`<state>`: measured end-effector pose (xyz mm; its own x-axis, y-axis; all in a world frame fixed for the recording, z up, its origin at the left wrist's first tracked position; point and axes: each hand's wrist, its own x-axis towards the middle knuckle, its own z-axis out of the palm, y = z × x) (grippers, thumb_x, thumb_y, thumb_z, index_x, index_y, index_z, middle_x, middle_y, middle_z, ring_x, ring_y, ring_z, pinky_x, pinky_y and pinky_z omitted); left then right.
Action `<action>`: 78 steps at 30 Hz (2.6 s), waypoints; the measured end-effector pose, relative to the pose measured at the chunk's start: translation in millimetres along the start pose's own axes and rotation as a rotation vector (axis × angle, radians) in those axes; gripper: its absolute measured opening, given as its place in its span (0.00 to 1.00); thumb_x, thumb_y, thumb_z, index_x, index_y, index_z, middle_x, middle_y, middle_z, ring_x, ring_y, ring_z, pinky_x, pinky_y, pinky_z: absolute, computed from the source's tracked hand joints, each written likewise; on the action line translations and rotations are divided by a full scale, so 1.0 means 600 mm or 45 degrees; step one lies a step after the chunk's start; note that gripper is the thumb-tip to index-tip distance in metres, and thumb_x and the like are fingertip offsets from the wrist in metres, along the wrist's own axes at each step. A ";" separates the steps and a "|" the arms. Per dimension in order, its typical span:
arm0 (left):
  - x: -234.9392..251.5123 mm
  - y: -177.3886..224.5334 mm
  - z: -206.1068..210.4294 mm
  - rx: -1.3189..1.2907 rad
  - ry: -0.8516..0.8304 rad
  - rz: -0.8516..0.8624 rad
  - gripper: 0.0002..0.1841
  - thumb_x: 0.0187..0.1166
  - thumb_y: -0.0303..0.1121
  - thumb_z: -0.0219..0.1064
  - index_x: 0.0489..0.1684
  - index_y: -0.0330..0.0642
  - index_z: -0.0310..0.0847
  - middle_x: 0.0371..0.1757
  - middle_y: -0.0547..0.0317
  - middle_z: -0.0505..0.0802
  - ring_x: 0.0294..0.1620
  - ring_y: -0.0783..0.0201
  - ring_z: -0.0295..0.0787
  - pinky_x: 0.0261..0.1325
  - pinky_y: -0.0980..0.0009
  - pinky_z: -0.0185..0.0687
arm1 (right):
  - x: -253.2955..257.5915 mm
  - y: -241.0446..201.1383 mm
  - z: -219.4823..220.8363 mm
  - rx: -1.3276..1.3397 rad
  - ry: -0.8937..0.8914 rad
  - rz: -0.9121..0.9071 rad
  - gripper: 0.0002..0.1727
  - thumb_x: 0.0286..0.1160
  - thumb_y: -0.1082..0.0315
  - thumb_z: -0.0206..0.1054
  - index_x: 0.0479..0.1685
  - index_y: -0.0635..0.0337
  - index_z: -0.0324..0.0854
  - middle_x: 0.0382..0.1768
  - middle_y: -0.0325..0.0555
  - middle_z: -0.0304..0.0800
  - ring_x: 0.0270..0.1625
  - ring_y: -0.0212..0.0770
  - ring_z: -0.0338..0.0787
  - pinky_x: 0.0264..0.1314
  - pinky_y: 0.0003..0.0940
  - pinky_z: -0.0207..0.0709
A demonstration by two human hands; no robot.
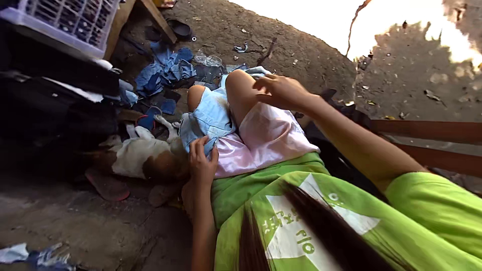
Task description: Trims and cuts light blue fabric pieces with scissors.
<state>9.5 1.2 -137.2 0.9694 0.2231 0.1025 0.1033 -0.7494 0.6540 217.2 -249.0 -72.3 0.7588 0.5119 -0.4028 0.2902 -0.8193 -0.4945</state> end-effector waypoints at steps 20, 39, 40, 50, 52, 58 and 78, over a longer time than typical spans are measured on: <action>0.108 -0.029 0.054 0.016 0.318 -0.195 0.09 0.80 0.22 0.65 0.50 0.31 0.89 0.53 0.36 0.90 0.59 0.40 0.87 0.66 0.48 0.81 | 0.196 -0.154 0.101 0.254 0.322 -0.404 0.24 0.74 0.61 0.74 0.68 0.62 0.82 0.64 0.65 0.83 0.68 0.66 0.82 0.65 0.69 0.72; 0.110 -0.094 0.024 -0.471 0.049 -0.383 0.22 0.73 0.17 0.58 0.68 0.17 0.75 0.73 0.24 0.78 0.74 0.48 0.76 0.73 0.64 0.74 | -0.314 0.284 0.003 0.085 -0.177 0.946 0.13 0.80 0.66 0.70 0.54 0.66 0.88 0.49 0.68 0.91 0.59 0.71 0.87 0.62 0.77 0.72; 0.105 -0.095 0.026 -0.509 0.062 -0.405 0.23 0.73 0.17 0.57 0.69 0.16 0.73 0.72 0.24 0.79 0.72 0.50 0.78 0.72 0.66 0.74 | -0.319 0.277 0.010 0.061 -0.245 0.996 0.12 0.78 0.67 0.71 0.54 0.65 0.88 0.50 0.67 0.91 0.59 0.71 0.87 0.61 0.77 0.73; 0.052 -0.054 0.038 -0.610 -0.185 -0.869 0.23 0.95 0.29 0.41 0.75 0.16 0.68 0.75 0.28 0.79 0.78 0.54 0.76 0.84 0.65 0.64 | -0.390 0.291 0.116 0.032 -0.290 1.293 0.35 0.77 0.69 0.69 0.84 0.68 0.62 0.63 0.84 0.80 0.68 0.84 0.79 0.63 0.82 0.67; 0.057 -0.060 0.048 -0.676 -0.189 -0.889 0.24 0.96 0.30 0.39 0.78 0.18 0.66 0.78 0.31 0.78 0.80 0.57 0.74 0.85 0.67 0.61 | -0.388 0.290 0.120 -0.034 -0.258 1.310 0.35 0.77 0.67 0.69 0.85 0.63 0.63 0.61 0.83 0.81 0.66 0.84 0.80 0.61 0.82 0.68; 0.075 -0.087 0.070 -0.386 0.393 -0.605 0.17 0.80 0.24 0.64 0.62 0.20 0.74 0.57 0.30 0.84 0.56 0.51 0.83 0.60 0.63 0.78 | -0.407 0.337 0.130 -0.013 -0.164 1.151 0.25 0.77 0.68 0.72 0.74 0.63 0.78 0.64 0.77 0.82 0.67 0.81 0.80 0.62 0.84 0.66; 0.140 -0.076 0.022 0.059 -0.028 0.277 0.12 0.79 0.32 0.70 0.52 0.34 0.88 0.59 0.41 0.92 0.61 0.44 0.90 0.66 0.47 0.82 | -0.065 -0.077 0.106 1.558 -0.501 0.214 0.25 0.92 0.54 0.35 0.62 0.56 0.77 0.36 0.33 0.89 0.35 0.27 0.88 0.31 0.22 0.80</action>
<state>89.2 45.8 -168.3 0.9745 0.0401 0.2207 -0.0988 -0.8066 0.5828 137.2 -214.5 -82.8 0.4521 0.6387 -0.6227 -0.6679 -0.2203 -0.7109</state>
